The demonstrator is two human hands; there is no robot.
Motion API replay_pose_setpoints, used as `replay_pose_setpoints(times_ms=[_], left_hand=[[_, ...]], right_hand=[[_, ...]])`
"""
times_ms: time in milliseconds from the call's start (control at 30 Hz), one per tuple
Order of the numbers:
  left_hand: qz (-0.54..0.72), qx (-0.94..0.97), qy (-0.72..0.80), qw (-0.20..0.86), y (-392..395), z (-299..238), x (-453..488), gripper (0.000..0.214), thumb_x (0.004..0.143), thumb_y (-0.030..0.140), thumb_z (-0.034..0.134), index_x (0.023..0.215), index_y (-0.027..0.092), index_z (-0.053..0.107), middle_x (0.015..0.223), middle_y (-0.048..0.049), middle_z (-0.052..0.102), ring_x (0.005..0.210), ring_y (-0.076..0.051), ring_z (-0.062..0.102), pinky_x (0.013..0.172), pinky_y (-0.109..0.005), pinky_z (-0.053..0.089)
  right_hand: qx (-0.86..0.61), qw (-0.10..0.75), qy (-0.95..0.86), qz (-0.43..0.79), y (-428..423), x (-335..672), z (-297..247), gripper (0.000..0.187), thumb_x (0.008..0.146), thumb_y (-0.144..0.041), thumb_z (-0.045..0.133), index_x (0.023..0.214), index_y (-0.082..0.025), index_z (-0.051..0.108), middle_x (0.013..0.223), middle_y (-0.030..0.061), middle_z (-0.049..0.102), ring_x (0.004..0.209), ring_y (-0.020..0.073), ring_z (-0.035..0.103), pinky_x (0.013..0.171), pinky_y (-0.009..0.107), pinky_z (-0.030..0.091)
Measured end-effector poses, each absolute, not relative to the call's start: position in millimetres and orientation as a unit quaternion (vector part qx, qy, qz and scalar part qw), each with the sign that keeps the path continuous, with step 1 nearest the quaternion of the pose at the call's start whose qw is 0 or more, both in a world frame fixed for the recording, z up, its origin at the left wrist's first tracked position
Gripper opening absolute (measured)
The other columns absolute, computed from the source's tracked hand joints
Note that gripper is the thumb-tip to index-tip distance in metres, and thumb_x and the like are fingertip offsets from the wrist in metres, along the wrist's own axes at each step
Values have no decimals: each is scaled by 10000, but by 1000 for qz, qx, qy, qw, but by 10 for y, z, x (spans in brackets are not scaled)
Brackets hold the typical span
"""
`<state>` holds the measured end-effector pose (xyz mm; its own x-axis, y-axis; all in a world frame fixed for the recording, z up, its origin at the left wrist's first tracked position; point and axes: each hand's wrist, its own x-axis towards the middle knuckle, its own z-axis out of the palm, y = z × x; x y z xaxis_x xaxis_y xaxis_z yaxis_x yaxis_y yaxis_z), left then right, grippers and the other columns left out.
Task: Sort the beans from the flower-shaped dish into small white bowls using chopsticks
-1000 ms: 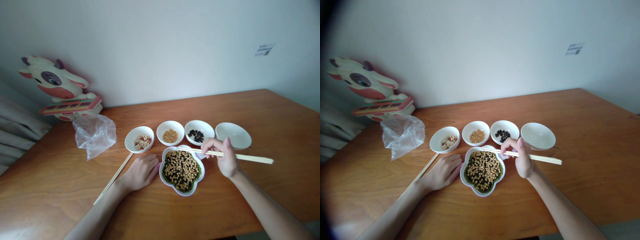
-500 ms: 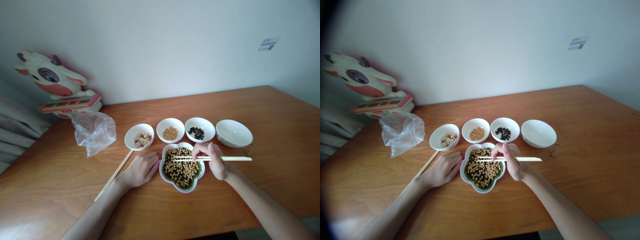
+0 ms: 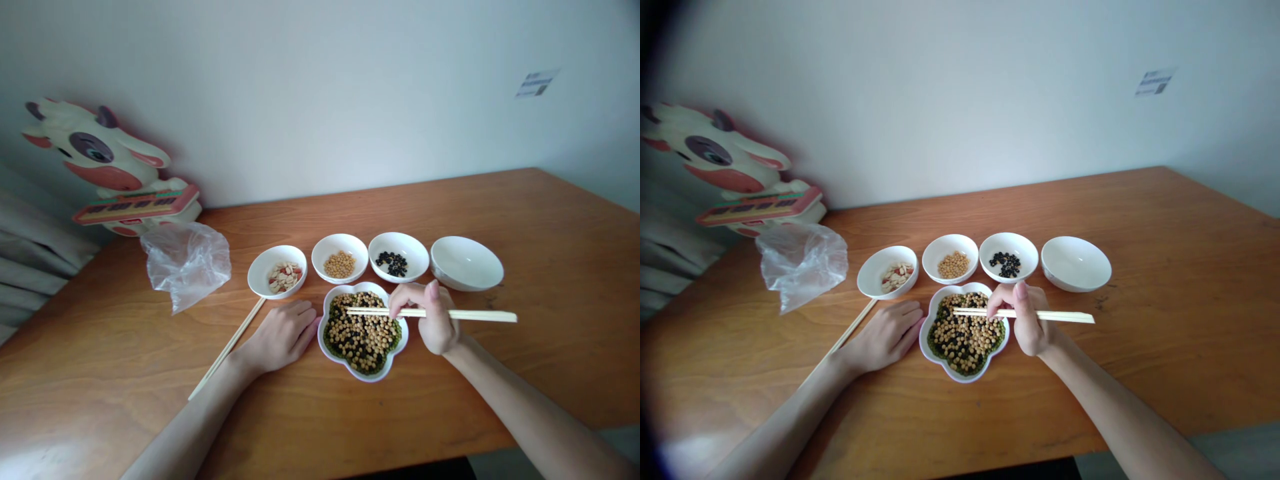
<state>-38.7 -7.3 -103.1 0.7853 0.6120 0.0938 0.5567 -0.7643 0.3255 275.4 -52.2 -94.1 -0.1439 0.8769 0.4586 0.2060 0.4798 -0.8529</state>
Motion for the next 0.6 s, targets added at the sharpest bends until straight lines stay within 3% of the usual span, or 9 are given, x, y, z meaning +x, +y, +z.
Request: replay_pose_setpoints(times_ms=[367,600], left_hand=[[111,933,310,142,-73,-1019,-377,321,1103,272,362,847,188,536,893,-65,610,768,-183,545,716,-332,427],[132,933,300,150,-68,-1061,-393,295,1091,249,395,837,187,534,877,-63,612,774,-182,552,720,-321,441]], right_hand=[[-378,704,-535,276,-502,2750,-719,809,1028,-701,229,580,-254,734,565,92,647,628,276,633,654,437,485],[-437,642,-547,311,-317,2640,-733,759,1032,-718,182,769,-230,700,716,63,659,702,238,620,686,382,496]])
